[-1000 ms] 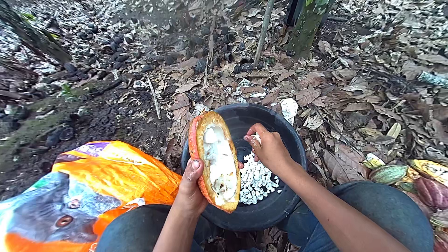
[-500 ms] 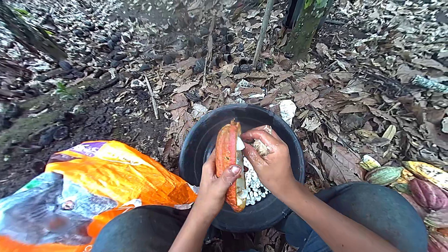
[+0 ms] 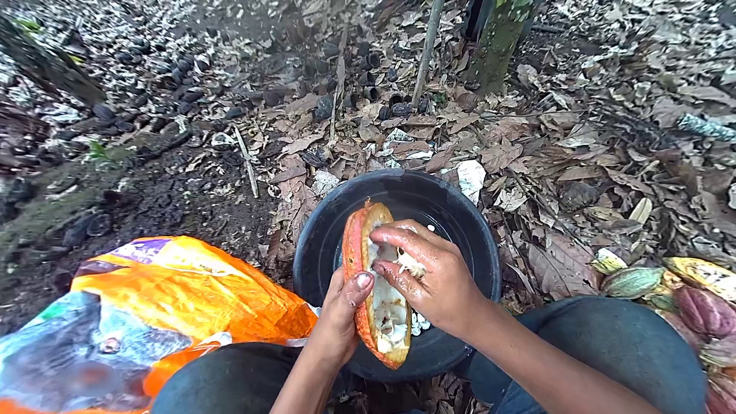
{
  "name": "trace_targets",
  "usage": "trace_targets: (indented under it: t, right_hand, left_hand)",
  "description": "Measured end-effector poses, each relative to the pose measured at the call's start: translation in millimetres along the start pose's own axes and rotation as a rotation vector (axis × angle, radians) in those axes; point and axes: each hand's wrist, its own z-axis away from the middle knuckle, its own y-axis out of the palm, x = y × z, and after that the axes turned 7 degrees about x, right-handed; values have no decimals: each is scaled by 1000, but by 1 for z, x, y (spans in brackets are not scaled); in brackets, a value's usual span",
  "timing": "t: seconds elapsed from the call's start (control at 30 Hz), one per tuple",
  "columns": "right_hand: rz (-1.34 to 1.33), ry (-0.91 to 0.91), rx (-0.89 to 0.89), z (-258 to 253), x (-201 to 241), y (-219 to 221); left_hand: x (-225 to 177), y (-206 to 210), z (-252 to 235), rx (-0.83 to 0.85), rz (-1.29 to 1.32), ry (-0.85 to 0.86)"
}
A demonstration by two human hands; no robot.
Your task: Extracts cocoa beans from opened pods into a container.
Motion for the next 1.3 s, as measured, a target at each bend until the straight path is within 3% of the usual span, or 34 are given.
trace_targets:
  t: [0.13, 0.83, 0.93, 1.03, 1.3]
  right_hand:
    - [71, -70, 44, 3, 3, -1]
    - [189, -3, 168, 6, 4, 0]
    - [203, -18, 113, 10, -4, 8]
    - [180, -19, 65, 11, -8, 14]
    - [68, 56, 133, 9, -4, 11]
  left_hand:
    - [-6, 1, 4, 50, 47, 19]
    - [-1, -2, 4, 16, -6, -32]
    - [-1, -5, 1, 14, -66, -48]
    - [0, 0, -3, -43, -36, -64]
    - [0, 1, -1, -75, -15, -76]
